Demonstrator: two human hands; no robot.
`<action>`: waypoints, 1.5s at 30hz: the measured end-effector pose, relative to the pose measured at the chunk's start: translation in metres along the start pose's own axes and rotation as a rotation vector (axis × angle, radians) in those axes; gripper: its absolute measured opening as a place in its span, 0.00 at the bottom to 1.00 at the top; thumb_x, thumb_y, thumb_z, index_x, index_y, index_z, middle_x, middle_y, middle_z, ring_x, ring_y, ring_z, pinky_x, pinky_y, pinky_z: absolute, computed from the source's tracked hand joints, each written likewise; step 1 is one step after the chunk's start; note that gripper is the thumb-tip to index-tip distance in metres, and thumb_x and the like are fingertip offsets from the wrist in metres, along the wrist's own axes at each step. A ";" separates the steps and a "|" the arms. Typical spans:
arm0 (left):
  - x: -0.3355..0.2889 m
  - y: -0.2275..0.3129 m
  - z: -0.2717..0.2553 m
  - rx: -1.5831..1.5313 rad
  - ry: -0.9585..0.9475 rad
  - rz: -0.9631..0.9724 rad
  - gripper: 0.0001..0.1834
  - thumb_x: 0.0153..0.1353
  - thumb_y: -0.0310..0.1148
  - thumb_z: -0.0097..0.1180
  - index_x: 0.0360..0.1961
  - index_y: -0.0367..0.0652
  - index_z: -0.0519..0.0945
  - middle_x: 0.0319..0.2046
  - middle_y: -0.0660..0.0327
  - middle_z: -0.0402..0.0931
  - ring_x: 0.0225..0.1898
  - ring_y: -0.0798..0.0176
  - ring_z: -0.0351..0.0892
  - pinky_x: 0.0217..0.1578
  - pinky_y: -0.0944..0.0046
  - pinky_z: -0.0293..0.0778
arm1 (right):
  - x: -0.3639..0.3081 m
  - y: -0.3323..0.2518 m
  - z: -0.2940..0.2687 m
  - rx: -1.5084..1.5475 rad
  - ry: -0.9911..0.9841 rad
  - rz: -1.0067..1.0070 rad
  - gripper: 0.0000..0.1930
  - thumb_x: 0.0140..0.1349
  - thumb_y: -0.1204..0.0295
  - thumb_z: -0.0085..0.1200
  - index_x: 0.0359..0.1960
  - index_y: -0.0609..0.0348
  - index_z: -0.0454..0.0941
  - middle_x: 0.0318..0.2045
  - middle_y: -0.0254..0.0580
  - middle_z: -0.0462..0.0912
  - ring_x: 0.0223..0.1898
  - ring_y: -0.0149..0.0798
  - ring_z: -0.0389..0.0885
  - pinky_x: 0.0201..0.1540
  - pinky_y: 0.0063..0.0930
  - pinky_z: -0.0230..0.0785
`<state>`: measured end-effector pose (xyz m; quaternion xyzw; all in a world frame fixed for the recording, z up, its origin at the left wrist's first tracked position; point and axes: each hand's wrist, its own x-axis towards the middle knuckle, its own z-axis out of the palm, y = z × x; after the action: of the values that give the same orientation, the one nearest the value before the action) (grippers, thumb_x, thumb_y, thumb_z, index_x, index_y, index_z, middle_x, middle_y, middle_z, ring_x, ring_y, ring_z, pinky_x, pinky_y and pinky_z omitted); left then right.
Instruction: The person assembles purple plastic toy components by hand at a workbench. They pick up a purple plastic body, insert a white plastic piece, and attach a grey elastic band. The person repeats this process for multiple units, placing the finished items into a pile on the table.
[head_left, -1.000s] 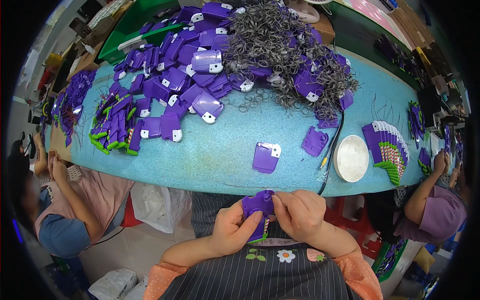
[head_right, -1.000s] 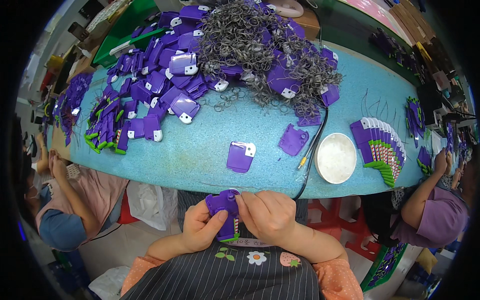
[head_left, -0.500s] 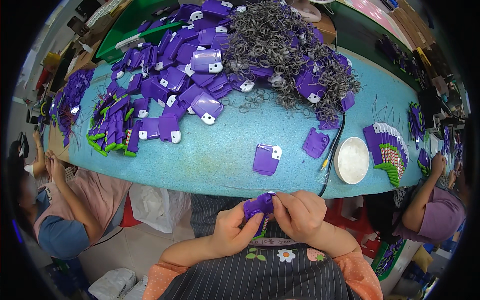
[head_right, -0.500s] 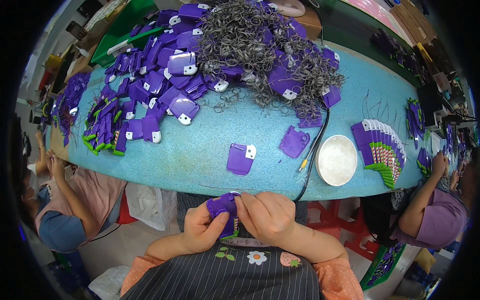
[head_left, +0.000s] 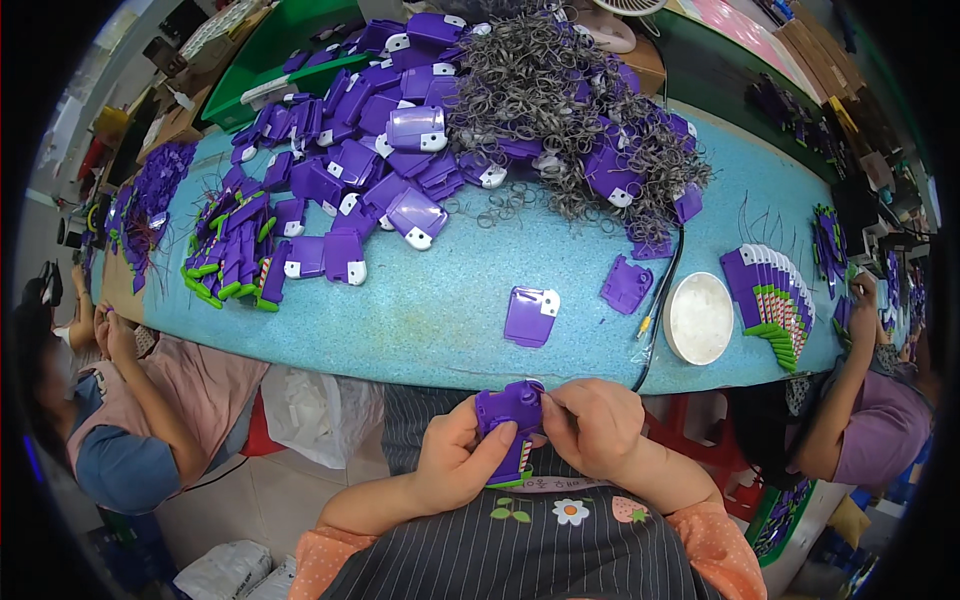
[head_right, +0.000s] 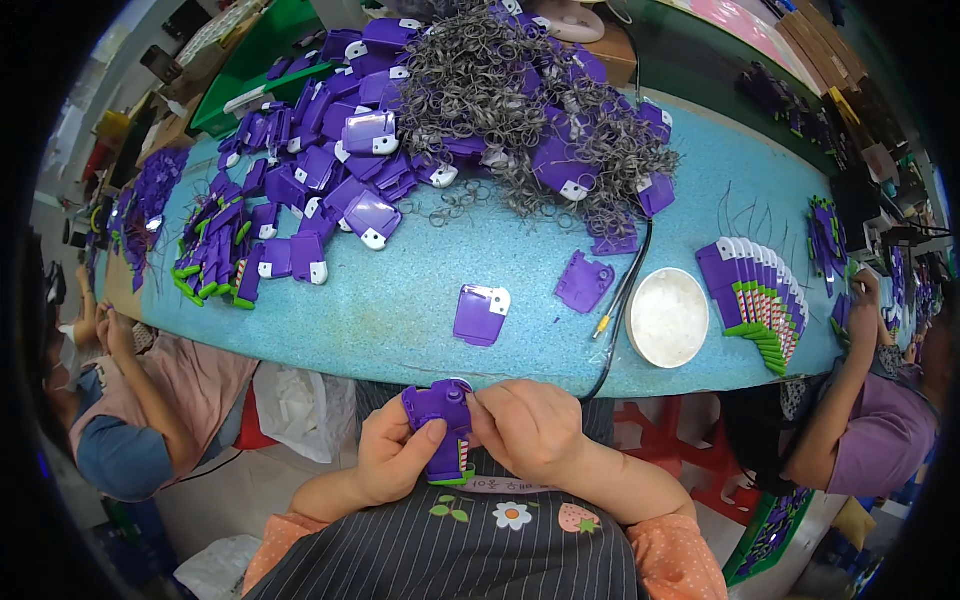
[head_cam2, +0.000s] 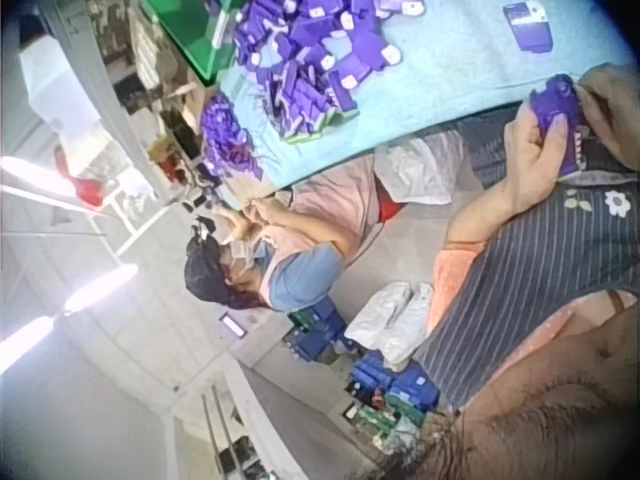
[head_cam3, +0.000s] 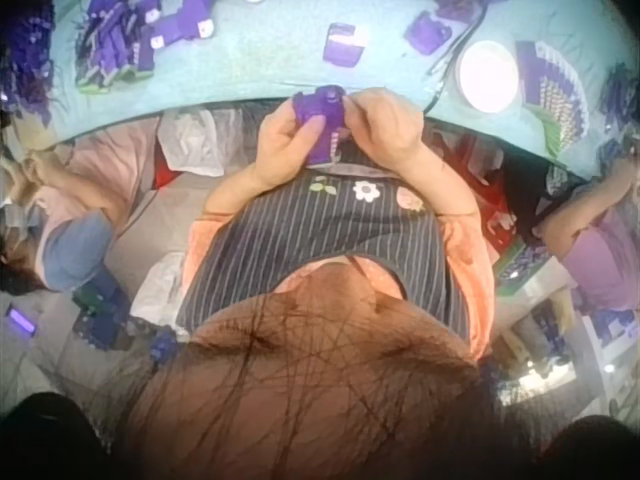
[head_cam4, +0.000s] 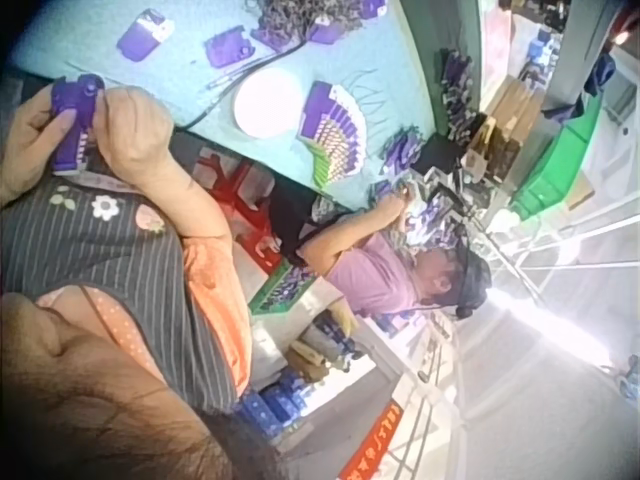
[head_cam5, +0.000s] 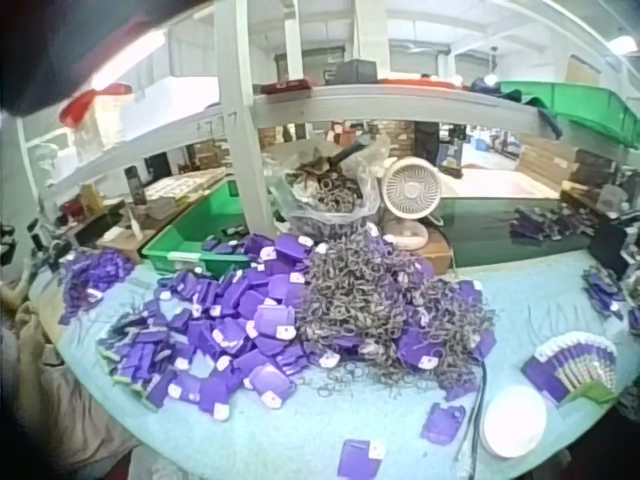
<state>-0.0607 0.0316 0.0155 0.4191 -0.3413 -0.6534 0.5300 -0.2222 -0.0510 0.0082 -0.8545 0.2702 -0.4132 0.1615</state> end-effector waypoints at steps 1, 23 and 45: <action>-0.001 0.000 0.001 -0.017 0.000 0.004 0.15 0.66 0.25 0.42 0.52 0.30 0.68 0.41 0.55 0.77 0.41 0.69 0.77 0.40 0.71 0.74 | -0.001 -0.001 -0.001 -0.006 0.004 0.003 0.09 0.47 0.77 0.61 0.30 0.62 0.73 0.20 0.39 0.76 0.17 0.37 0.75 0.18 0.26 0.65; 0.005 -0.005 -0.003 0.703 0.027 0.241 0.14 0.59 0.23 0.51 0.47 0.31 0.72 0.30 0.55 0.80 0.27 0.65 0.81 0.27 0.67 0.75 | 0.004 -0.010 -0.006 0.099 0.019 0.187 0.06 0.48 0.80 0.60 0.25 0.62 0.75 0.17 0.41 0.77 0.15 0.39 0.75 0.18 0.28 0.65; 0.003 -0.002 0.002 0.793 0.011 0.396 0.15 0.57 0.24 0.54 0.46 0.32 0.73 0.30 0.54 0.81 0.28 0.60 0.83 0.27 0.67 0.77 | -0.005 -0.008 -0.007 0.166 0.078 0.167 0.06 0.50 0.78 0.60 0.23 0.60 0.74 0.15 0.40 0.77 0.13 0.36 0.74 0.15 0.25 0.63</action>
<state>-0.0637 0.0286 0.0144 0.5200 -0.6366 -0.3554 0.4450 -0.2280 -0.0415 0.0134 -0.7960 0.3112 -0.4523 0.2549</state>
